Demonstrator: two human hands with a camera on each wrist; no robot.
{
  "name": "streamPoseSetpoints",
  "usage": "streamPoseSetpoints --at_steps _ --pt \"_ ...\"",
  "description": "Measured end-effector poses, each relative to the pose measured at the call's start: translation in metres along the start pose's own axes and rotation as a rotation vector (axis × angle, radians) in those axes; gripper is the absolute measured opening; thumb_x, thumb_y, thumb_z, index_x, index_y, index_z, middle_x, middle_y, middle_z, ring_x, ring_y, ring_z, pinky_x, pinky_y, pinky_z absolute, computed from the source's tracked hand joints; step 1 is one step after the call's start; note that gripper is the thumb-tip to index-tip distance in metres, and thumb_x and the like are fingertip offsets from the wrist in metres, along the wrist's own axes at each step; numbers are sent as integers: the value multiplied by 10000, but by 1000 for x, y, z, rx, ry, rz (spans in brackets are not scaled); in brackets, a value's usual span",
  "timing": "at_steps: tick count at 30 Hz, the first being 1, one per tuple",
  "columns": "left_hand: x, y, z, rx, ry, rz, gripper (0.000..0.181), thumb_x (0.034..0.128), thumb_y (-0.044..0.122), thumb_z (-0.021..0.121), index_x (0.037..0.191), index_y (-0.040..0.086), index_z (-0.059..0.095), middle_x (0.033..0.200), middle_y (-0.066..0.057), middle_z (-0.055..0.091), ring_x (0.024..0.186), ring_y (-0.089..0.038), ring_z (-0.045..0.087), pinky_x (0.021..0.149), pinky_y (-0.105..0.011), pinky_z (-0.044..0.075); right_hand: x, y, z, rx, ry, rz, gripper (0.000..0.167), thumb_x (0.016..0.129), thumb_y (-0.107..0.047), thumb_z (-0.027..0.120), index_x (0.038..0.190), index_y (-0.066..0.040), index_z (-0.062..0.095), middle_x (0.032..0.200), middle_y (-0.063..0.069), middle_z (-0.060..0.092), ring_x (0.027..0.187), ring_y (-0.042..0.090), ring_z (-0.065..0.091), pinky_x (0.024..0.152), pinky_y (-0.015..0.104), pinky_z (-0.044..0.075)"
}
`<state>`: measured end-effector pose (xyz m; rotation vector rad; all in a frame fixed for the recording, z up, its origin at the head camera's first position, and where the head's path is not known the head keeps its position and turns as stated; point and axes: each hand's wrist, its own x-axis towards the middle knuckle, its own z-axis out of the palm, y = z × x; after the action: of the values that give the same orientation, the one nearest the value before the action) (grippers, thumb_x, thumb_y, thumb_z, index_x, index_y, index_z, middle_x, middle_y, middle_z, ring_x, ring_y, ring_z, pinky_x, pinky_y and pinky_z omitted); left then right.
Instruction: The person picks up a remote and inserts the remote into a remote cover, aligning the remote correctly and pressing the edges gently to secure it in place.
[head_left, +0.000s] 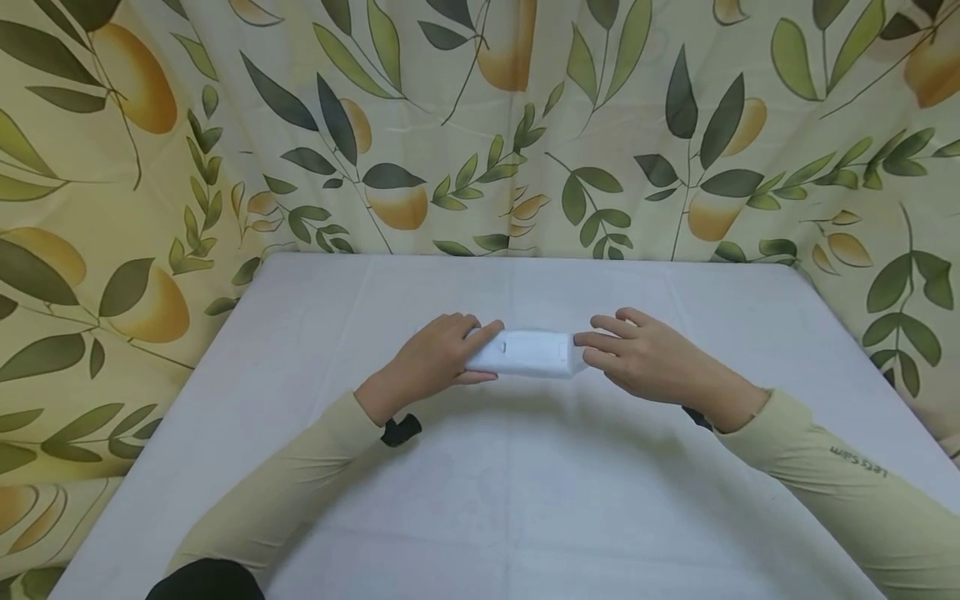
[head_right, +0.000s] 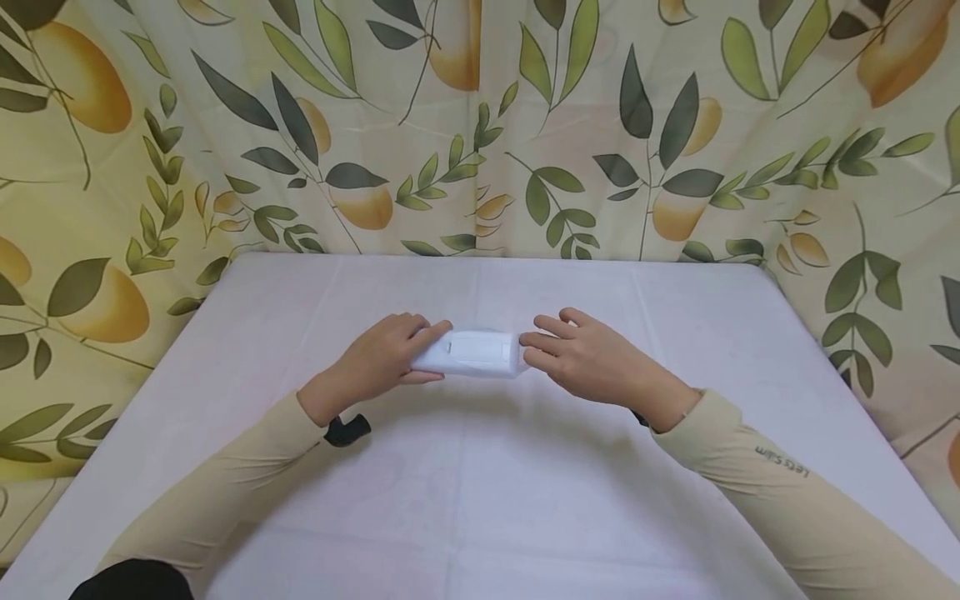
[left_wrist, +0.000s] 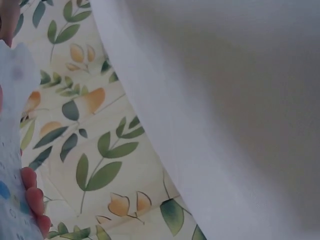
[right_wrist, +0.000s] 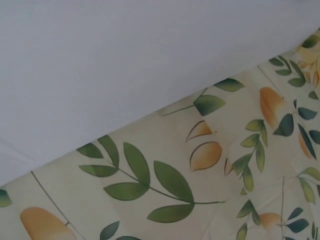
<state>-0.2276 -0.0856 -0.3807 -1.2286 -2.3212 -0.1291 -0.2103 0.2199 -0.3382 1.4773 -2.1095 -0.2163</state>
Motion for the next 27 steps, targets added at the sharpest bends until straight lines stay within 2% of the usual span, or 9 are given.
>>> streamPoseSetpoints --at_steps 6,11,14,18,21,27 --pt "-1 3 3 7 19 20 560 807 451 690 1214 96 541 902 -92 625 740 -194 589 672 -286 508 -1 -2 2 -49 -33 11 433 595 -91 846 910 -97 548 1045 38 702 934 253 621 727 407 513" --pt "1 8 3 39 34 -35 555 799 467 692 1193 103 550 830 -81 610 659 -185 572 584 -279 485 0 -1 2 -67 -76 -4 445 601 -153 840 935 -115 549 1056 21 700 953 252 628 757 403 504" --pt "2 12 3 64 35 -84 566 782 484 702 1194 122 562 826 -81 613 658 -192 579 563 -286 478 2 -2 2 -38 -91 -14 430 615 -173 827 947 -125 557 1029 21 694 935 238 615 752 375 500" --pt "3 17 5 103 21 -141 567 776 494 702 1203 144 569 856 -90 627 702 -203 598 596 -295 492 7 -5 4 9 -93 -20 362 633 -147 791 924 -127 578 977 53 665 882 231 584 719 343 490" --pt "5 20 7 127 3 -161 570 775 496 703 1213 157 566 877 -96 636 733 -206 602 630 -296 499 8 -7 5 73 -109 -3 320 637 -115 776 903 -139 598 945 67 628 858 231 565 717 342 493" --pt "6 23 10 163 -9 -176 586 764 510 706 1219 167 570 892 -93 643 750 -204 608 657 -288 507 11 -10 6 200 -194 75 265 681 -97 752 896 -191 630 932 52 564 855 204 512 751 340 493"
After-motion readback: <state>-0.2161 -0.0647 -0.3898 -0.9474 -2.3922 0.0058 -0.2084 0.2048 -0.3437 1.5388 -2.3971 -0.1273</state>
